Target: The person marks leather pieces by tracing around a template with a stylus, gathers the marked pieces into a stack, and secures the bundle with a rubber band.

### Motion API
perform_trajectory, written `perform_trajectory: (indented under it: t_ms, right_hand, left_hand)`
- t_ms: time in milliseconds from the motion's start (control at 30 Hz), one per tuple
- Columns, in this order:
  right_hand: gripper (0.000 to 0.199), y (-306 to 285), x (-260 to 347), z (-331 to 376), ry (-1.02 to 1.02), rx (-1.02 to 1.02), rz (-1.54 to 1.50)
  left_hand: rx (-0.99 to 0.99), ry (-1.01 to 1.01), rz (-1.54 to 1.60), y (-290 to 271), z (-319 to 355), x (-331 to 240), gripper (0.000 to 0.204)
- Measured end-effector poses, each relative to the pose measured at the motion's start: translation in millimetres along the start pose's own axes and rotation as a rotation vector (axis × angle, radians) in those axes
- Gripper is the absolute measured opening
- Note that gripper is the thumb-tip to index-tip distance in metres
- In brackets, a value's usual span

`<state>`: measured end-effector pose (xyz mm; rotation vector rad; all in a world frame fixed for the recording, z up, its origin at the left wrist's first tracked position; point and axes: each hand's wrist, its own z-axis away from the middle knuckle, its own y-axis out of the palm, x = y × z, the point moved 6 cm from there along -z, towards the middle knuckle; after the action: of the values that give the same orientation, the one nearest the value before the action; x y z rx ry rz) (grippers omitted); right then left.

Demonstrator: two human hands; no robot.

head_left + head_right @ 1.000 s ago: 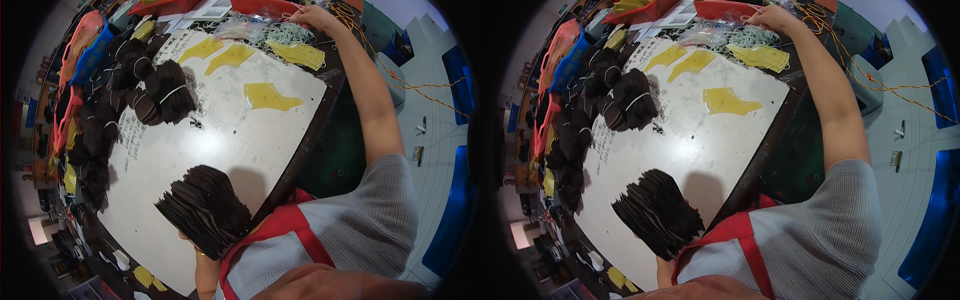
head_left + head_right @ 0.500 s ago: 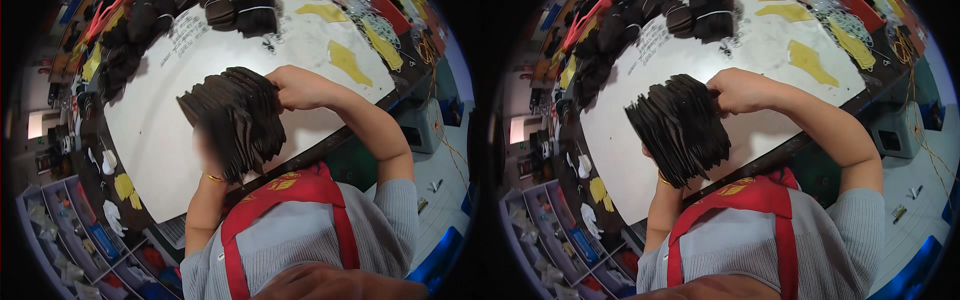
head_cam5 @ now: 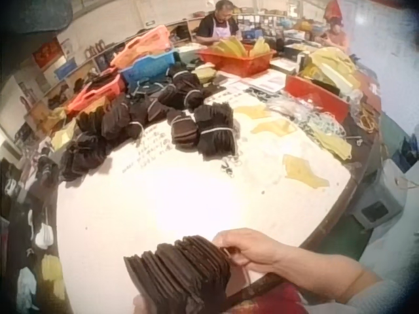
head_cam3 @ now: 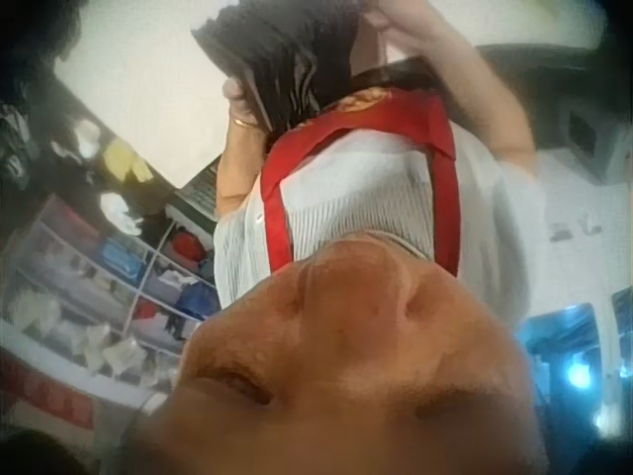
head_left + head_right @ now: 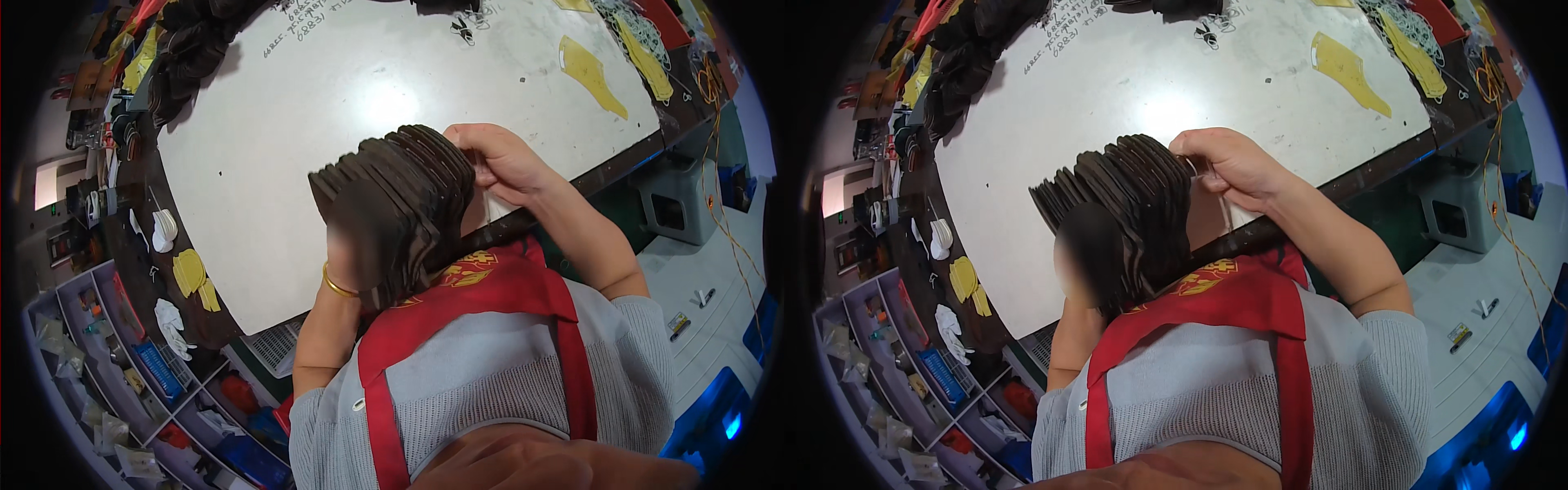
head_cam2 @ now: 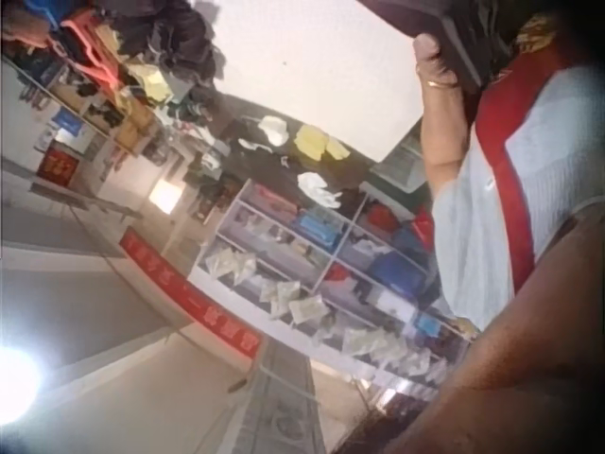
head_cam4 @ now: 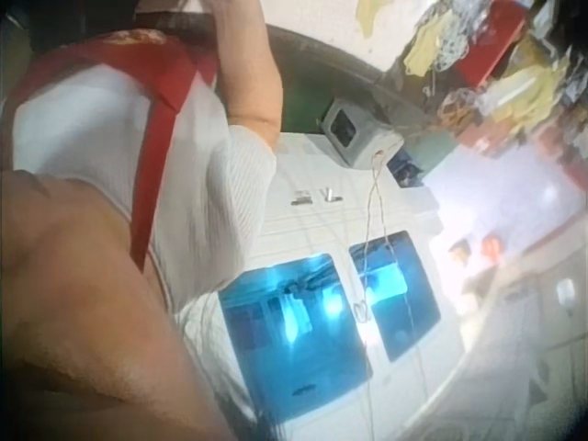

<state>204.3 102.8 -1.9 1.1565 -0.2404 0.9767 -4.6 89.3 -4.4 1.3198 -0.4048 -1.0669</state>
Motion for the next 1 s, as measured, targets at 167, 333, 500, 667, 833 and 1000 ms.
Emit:
perform_trajectory:
  t_ms: [167, 333, 500, 667, 833, 1000]
  right_hand:
    - [0.016, -8.9, -8.6, -0.5, -0.038, -0.019, -0.033]
    - [0.024, 10.7, -16.3, 7.5, -0.026, 0.298, -0.490]
    - [0.039, -13.9, -9.9, 25.2, 0.062, 0.348, -0.476]
    - [0.043, 31.3, 77.9, 20.9, -0.149, 0.228, 0.060]
    - [0.037, 109.2, 92.6, 41.2, -0.140, 0.149, 0.662]
    - [0.021, 60.7, 98.1, 12.1, -0.176, 0.236, 0.566]
  left_hand:
    - [-0.066, 0.011, -0.072, -11.8, 6.5, 12.6, 0.108]
    - [0.132, 0.301, -0.189, -69.2, 11.1, 22.9, 0.110]
    - [0.118, 0.278, -0.128, -10.1, 12.7, -12.3, 0.114]
    - [-0.065, 0.033, -0.795, 45.5, -10.6, -11.3, 0.123]
    - [-0.001, 0.068, -0.862, 46.7, -10.5, -12.0, 0.105]
    - [0.141, 0.251, -0.039, 60.8, 16.1, -1.1, 0.056]
